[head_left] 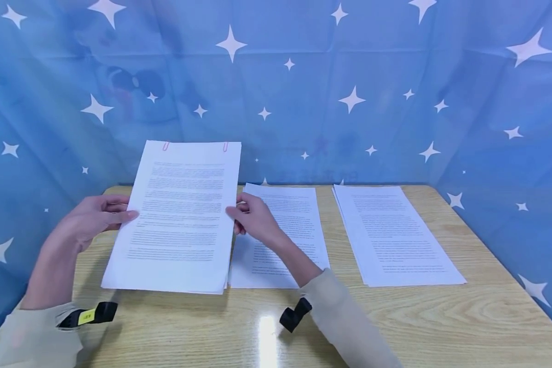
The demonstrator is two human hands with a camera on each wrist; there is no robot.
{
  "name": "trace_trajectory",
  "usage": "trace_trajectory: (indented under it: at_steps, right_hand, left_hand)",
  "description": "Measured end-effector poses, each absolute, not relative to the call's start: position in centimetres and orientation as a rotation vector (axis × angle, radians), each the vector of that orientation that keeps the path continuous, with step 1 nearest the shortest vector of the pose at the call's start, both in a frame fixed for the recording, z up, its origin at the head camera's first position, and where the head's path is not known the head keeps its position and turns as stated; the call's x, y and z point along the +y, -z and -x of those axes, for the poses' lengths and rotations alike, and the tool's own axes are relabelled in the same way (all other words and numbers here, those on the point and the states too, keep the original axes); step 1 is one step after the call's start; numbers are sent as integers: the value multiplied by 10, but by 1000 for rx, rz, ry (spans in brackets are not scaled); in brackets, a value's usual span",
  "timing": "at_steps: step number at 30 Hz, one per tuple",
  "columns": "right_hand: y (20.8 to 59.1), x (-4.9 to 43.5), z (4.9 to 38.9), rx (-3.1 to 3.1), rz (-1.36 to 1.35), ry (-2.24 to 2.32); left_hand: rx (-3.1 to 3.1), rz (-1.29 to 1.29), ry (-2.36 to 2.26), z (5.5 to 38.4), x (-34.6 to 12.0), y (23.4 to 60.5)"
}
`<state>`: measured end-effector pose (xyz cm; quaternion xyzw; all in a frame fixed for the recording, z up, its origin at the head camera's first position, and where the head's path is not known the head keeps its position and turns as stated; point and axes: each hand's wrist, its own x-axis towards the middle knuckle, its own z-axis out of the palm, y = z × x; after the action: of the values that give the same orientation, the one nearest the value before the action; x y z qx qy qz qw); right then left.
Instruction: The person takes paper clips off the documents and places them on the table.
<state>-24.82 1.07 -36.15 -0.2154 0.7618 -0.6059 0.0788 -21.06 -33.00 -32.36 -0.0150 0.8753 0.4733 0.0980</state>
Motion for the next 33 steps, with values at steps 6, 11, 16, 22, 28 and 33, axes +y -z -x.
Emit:
trace_trajectory:
  at_steps: [6,11,16,22,28,33]
  right_hand:
    - [358,41,250,2233,709,1851]
    - [354,66,250,2207,777,1862]
    - [351,90,250,2176,801,1880]
    - [342,116,244,2248,796,1880]
    - [332,145,236,2336,771,1823]
    - [333,168,229,2376,768,1796]
  left_hand:
    - [2627,-105,-1389,206,-307,316]
    - [2652,-183,-1417,204,-288,313]
    - [2654,-175,-1460,200,-267,311]
    - [2620,-249,-1541,194,-239,311]
    - [2533,-343,-1630,191,-211,316]
    - [2502,-401,-1640,188,-192,322]
